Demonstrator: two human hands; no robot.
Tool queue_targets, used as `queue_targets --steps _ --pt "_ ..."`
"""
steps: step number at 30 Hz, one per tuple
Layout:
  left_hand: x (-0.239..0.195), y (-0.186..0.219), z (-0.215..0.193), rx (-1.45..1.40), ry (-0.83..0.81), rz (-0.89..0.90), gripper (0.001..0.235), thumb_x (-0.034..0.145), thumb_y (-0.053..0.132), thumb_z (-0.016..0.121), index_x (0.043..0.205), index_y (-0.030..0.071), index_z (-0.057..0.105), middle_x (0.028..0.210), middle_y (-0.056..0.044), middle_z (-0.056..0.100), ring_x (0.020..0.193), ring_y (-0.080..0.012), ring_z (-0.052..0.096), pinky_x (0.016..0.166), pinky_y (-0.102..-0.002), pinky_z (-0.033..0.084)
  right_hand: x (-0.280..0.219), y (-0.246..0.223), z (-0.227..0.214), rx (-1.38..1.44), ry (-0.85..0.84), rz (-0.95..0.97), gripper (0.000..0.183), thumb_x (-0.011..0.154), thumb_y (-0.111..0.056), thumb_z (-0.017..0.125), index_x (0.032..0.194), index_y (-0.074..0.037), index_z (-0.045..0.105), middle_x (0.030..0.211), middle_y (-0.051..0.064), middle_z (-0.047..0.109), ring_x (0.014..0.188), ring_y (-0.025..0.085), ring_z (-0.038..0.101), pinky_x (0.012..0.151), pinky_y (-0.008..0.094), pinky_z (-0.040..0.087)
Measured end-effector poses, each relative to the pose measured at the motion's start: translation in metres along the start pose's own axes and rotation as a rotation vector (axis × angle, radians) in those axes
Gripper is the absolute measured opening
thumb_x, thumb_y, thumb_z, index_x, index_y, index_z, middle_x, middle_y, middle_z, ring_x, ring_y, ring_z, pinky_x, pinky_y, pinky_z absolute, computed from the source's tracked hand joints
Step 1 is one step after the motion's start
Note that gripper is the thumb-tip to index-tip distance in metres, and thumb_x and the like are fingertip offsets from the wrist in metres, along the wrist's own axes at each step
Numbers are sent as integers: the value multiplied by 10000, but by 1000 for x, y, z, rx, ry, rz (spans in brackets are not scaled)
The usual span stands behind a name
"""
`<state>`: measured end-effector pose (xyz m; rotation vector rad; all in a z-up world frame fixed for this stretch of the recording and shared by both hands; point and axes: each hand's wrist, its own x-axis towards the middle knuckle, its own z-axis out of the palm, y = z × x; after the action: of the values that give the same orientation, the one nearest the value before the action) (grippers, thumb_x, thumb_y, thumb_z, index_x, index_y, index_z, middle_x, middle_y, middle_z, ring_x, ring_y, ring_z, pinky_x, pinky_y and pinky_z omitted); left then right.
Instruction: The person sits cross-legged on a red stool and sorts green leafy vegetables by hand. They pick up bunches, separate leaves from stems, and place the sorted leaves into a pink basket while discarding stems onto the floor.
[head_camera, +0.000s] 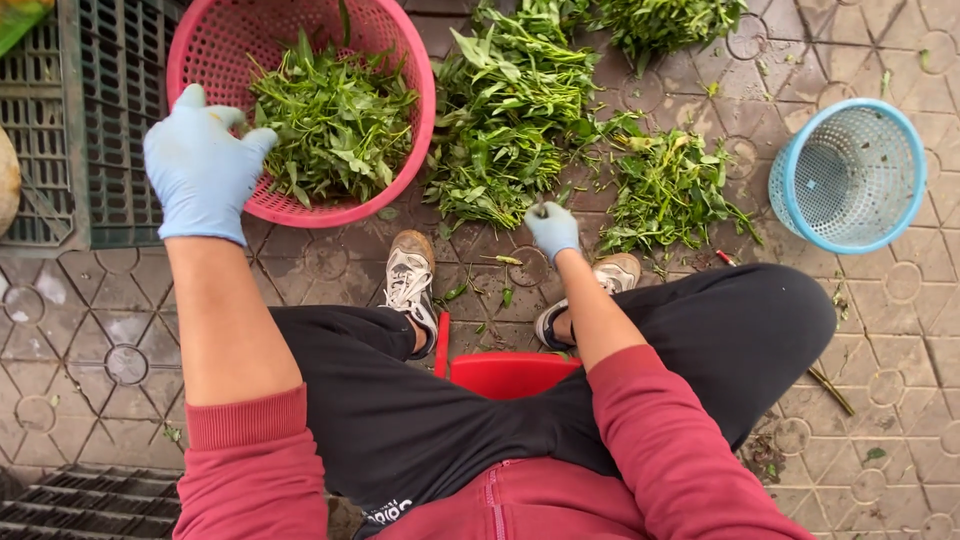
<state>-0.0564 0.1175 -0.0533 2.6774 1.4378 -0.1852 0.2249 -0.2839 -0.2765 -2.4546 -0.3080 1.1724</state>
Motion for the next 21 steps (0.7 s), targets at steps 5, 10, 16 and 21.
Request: queue_targets --steps 5,10,16,21 --pt "-20 19 -28 -332 -24 68 422 1029 359 788 1372 114 823 1599 -260 603 1392 -444 598 1144 -507 422 18 16 62 -165 -104 146 400 1033 -434 690 1312 -172 574 998 95 726 817 289 678 705 466 562" --pt "-31 43 -39 -320 -26 204 531 1023 405 788 1429 62 792 1542 -279 651 1341 -458 640 1116 -541 467 52 13 92 101 51 337 160 883 -336 678 938 -195 626 986 65 736 859 252 650 852 423 546" --pt "-33 79 -47 -284 -46 376 544 1037 404 785 1413 11 770 1443 -256 729 1277 -463 689 1076 -563 517 26 -18 18 728 -124 160 120 1051 -217 793 1108 -122 749 719 3 668 499 68 408 485 263 370" --pt "-32 97 -3 -170 -55 474 525 1020 589 736 1376 207 797 1388 -63 789 1196 -351 762 1086 -471 466 20 18 -7 555 -94 -56 430 991 -401 879 1241 -70 769 907 56 732 730 131 643 628 296 638"
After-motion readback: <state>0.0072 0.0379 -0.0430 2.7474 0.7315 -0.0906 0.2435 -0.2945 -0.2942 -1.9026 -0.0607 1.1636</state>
